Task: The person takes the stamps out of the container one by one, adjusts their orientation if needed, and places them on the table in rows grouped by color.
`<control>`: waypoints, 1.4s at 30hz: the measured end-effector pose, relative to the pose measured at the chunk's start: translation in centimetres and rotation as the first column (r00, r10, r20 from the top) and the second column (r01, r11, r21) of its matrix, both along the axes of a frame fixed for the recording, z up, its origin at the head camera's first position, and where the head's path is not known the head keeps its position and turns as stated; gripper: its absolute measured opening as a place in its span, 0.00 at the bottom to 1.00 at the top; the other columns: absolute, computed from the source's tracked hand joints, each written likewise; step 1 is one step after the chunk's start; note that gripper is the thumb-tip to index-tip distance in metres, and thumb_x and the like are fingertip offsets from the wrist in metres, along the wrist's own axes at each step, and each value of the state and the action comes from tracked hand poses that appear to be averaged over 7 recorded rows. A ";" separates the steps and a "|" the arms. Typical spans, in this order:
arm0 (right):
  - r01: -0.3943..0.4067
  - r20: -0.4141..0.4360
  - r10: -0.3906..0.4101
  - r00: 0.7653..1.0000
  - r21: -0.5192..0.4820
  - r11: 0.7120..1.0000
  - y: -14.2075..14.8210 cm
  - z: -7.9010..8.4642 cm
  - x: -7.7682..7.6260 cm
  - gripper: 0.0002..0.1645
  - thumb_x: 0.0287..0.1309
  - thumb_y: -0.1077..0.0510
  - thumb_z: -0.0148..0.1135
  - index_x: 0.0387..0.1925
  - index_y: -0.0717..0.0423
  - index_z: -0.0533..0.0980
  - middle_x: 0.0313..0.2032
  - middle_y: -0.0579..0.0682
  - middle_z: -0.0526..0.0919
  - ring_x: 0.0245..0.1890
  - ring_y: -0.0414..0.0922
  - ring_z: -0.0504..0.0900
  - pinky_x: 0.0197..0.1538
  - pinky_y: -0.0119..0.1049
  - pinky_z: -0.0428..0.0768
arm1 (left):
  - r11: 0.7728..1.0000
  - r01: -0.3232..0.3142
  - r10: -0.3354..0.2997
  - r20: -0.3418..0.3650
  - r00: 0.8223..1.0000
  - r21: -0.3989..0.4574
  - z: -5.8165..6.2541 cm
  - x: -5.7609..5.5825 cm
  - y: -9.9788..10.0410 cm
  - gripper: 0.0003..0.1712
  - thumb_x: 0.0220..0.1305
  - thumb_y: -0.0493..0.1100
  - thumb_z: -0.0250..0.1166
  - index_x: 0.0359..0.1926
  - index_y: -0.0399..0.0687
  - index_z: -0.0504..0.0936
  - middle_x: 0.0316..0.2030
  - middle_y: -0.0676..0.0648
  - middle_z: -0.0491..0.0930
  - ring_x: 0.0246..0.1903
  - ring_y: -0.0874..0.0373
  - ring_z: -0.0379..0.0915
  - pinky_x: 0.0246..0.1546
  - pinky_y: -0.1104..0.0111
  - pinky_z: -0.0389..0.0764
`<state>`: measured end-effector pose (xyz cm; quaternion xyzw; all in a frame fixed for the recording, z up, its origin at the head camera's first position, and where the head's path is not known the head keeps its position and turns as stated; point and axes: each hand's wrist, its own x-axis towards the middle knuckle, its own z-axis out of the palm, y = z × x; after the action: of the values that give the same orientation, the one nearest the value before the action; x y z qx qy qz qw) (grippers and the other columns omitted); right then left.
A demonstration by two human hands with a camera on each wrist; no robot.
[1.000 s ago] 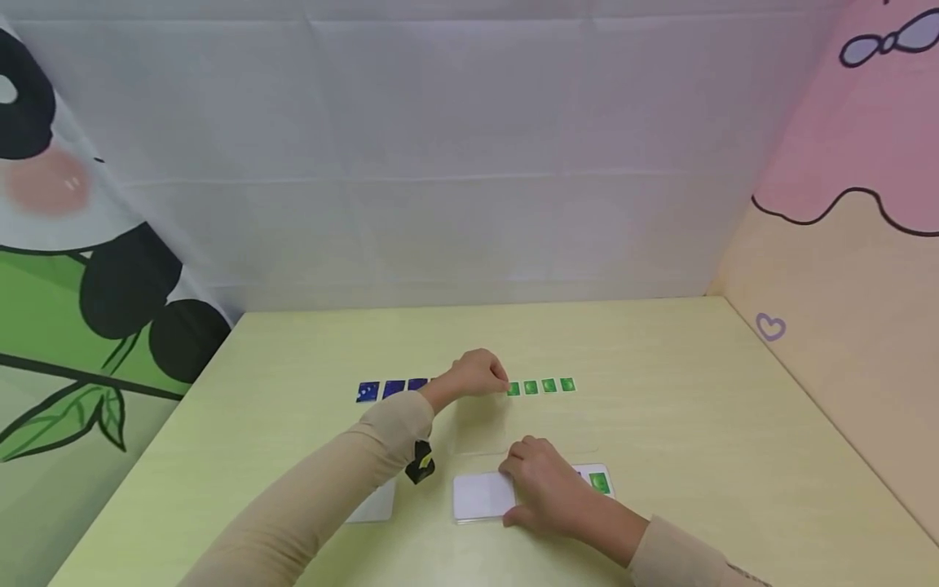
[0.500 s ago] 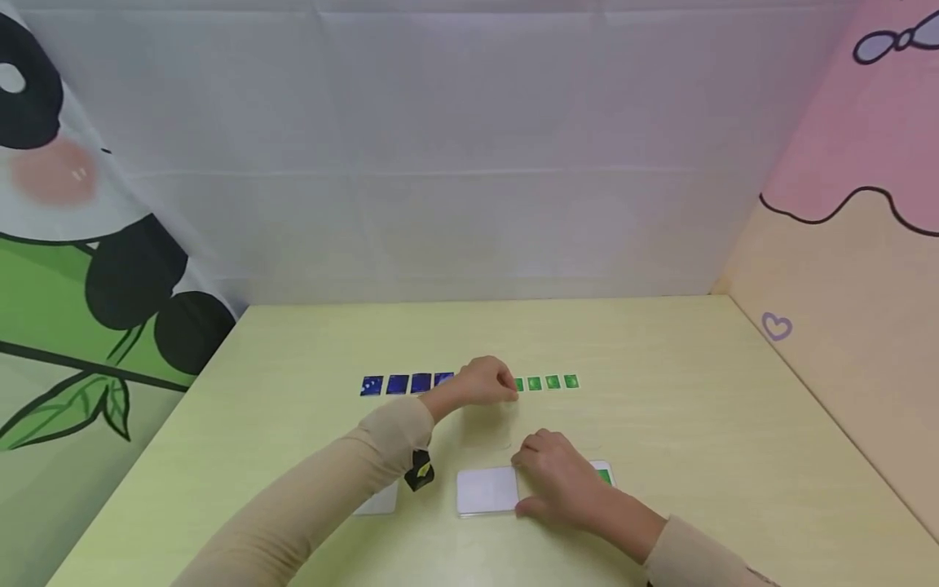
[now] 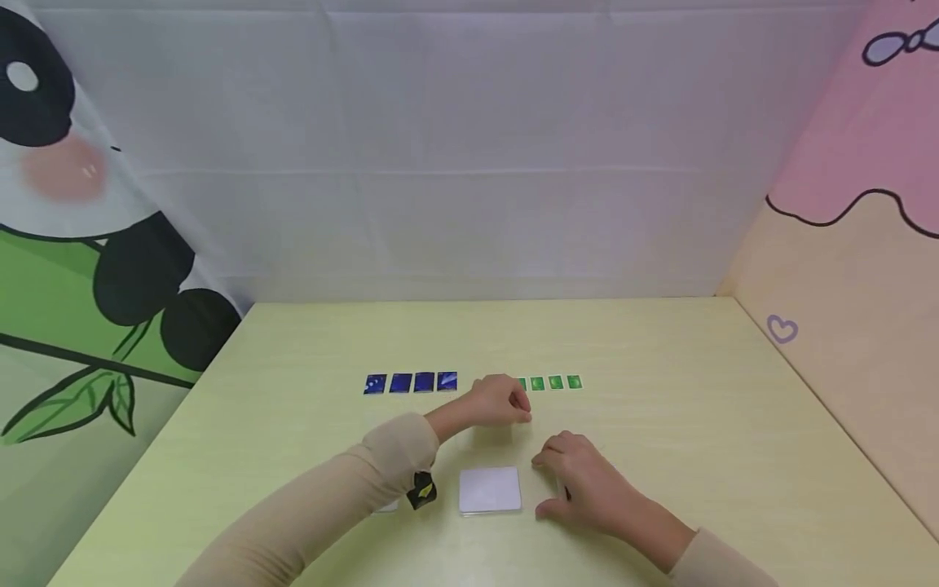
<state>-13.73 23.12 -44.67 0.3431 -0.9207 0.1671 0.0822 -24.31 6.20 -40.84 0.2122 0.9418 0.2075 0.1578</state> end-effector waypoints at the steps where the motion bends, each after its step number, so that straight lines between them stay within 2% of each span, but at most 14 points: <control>1: 0.003 0.000 -0.003 1.000 0.002 1.000 0.2 -0.1 0.0 0.29 0.39 0.43 0.76 0.43 0.53 0.81 0.40 0.42 0.82 0.45 0.41 0.76 0.51 0.42 0.76 | 1.000 0.007 -0.007 0.000 1.000 -0.003 -0.1 0.1 0.1 0.06 0.59 0.47 0.68 0.32 0.51 0.87 0.33 0.55 0.83 0.32 0.64 0.71 0.48 0.63 0.65; 12: 0.049 0.009 -0.049 0.999 0.004 0.999 1.5 -0.7 0.6 0.30 0.40 0.39 0.75 0.44 0.51 0.81 0.43 0.42 0.81 0.45 0.42 0.76 0.50 0.42 0.77 | 1.000 0.030 -0.030 0.020 0.999 0.000 -1.0 1.4 0.5 0.06 0.59 0.47 0.68 0.31 0.52 0.86 0.30 0.56 0.83 0.32 0.65 0.70 0.56 0.56 0.65; 20: 0.059 -0.032 -0.060 0.998 -0.013 0.998 2.1 -0.9 0.8 0.31 0.37 0.39 0.76 0.43 0.51 0.81 0.42 0.41 0.81 0.44 0.41 0.76 0.49 0.41 0.77 | 0.998 0.054 -0.054 0.014 0.998 0.013 -0.9 2.3 0.8 0.05 0.58 0.47 0.68 0.30 0.52 0.87 0.28 0.57 0.84 0.32 0.66 0.72 0.58 0.54 0.65; 28: 0.086 -0.031 -0.086 0.996 0.003 0.996 2.7 -0.7 1.0 0.31 0.37 0.39 0.76 0.43 0.49 0.81 0.43 0.41 0.81 0.44 0.41 0.76 0.49 0.42 0.77 | 0.997 0.069 -0.069 0.011 0.998 0.019 -0.7 2.8 1.4 0.05 0.57 0.46 0.68 0.30 0.52 0.87 0.28 0.57 0.85 0.31 0.67 0.72 0.64 0.47 0.62; 34: 0.093 -0.011 -0.093 0.996 0.015 0.996 3.1 -0.3 1.0 0.32 0.40 0.37 0.74 0.45 0.50 0.81 0.44 0.42 0.81 0.44 0.41 0.76 0.49 0.43 0.78 | 0.997 0.079 -0.080 0.013 0.997 0.008 -0.5 3.0 1.7 0.05 0.58 0.46 0.69 0.31 0.52 0.86 0.27 0.57 0.83 0.29 0.68 0.69 0.58 0.55 0.65; 42: 0.080 -0.058 -0.079 0.995 0.009 0.997 3.6 -0.3 0.8 0.30 0.39 0.39 0.75 0.43 0.51 0.81 0.43 0.42 0.82 0.44 0.42 0.77 0.49 0.43 0.78 | 0.996 0.091 -0.091 0.021 0.996 -0.006 -0.3 3.3 1.9 0.05 0.57 0.47 0.69 0.31 0.52 0.86 0.28 0.58 0.83 0.29 0.69 0.68 0.47 0.66 0.64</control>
<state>-12.90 26.73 -44.98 0.3114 -0.9318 0.1484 0.1132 -20.97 8.14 -41.15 0.2523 0.9302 0.1992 0.1773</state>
